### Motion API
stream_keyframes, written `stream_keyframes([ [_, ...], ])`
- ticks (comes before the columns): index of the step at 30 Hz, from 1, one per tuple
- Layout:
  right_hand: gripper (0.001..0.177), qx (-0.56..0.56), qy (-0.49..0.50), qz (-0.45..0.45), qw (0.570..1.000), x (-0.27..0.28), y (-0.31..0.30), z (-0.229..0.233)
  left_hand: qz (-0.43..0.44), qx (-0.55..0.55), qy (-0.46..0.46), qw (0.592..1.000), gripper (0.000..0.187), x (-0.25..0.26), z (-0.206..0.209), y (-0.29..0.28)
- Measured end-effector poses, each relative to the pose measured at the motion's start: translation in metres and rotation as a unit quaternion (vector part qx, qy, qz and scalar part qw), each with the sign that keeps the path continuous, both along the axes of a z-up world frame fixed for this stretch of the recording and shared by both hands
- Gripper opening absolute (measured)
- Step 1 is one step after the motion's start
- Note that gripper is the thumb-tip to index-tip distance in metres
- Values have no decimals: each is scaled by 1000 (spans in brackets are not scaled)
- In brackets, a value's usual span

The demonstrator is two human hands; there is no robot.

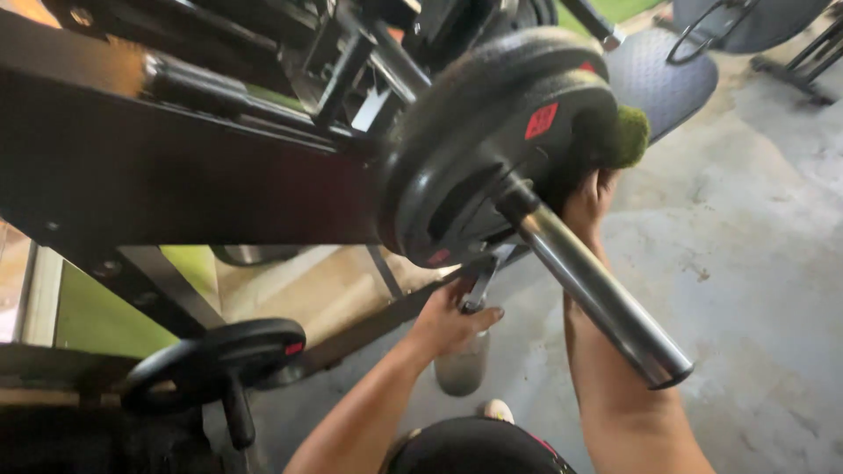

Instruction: Cleaning various gym machines and weight plates with a spray bottle and a cloth.

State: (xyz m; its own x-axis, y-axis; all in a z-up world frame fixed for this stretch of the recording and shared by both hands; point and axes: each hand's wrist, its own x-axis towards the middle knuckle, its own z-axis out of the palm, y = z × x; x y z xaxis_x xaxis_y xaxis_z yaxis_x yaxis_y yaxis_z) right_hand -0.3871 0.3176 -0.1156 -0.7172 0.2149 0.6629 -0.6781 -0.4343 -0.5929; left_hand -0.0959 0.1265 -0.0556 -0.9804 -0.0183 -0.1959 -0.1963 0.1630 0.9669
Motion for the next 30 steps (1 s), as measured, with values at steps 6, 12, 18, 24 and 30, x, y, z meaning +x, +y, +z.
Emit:
stream_keyframes([
  [6, 37, -21, -90, 107, 990, 16, -6, -37, -15, 10, 70, 997, 82, -17, -20, 12],
  [12, 40, -45, -176, 245, 952, 70, -71, -83, 39, 87, 32, 995, 71, 8, -7, -6],
  [18, 45, -75, -246, 369, 893, 179, -174, -174, 96, 75, 43, 992, 55, 67, 59, -49],
  [24, 54, -287, -604, 479, 569, 243, -182, 36, 94, 91, 160, 978, 52, 108, 119, -84],
  [30, 50, -87, -408, 546, 727, 280, -128, 198, 36, 165, 219, 961, 55, 129, 185, -72],
])
